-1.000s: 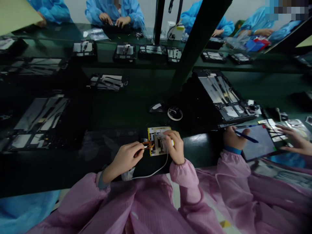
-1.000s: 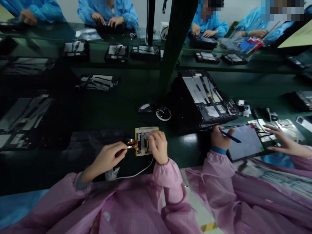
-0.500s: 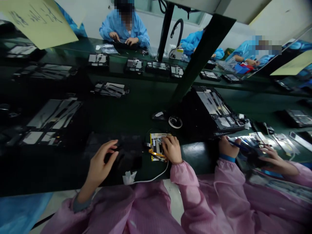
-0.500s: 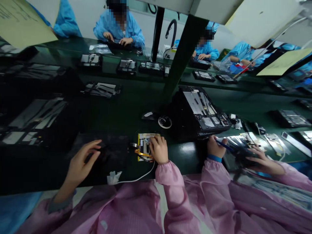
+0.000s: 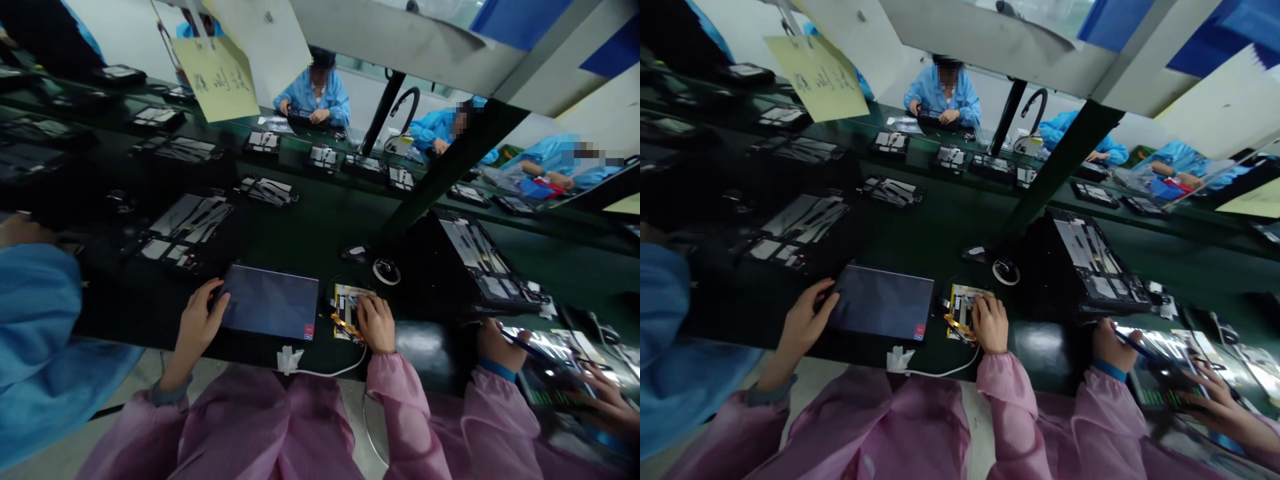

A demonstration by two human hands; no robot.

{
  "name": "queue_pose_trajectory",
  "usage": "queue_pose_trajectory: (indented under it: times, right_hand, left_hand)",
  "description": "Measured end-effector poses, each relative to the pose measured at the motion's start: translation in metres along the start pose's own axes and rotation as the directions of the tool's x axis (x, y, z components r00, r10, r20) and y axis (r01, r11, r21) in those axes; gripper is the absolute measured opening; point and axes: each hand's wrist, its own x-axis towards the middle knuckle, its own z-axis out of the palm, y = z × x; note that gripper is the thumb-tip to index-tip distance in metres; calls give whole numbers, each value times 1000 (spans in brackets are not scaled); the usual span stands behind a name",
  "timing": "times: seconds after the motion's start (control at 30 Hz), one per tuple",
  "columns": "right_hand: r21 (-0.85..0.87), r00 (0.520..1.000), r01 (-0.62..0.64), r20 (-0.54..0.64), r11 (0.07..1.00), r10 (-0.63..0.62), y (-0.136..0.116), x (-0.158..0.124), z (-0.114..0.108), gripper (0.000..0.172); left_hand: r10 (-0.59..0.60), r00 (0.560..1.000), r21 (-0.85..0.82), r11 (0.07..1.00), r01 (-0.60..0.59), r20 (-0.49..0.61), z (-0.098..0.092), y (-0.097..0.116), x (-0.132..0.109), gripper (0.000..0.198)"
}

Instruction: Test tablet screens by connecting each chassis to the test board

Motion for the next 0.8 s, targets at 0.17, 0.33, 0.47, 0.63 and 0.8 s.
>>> queue_pose_trajectory:
  times: [0.17,0.33,0.47,0.63,0.8]
  right_hand:
    - [81,1000,-14,-12,997,15,10,2,-1,30]
    - [219,995,-25,-85,975,45,-28,5,-46,30]
    - [410,975,214,-43,887,-216,-101,5,-67,34]
    - [435,985,153,-145,887,-98,-145,-13,-36,41]
    - [271,960,-20,-265,962,94,-127,-56,-18,47]
  left_hand:
    - [-152,974,-176,967,182,170,-8,-7,13,55]
    - [-133,966,-332,921,203,222,-18,4,17,47]
    - [-189,966,-498,830,252,174,-25,18,18,40]
    - [-231,951,-633,711,308,203,-26,28,21,43]
    - [-258,932,-626,691,361,253,-12,6,27,49]
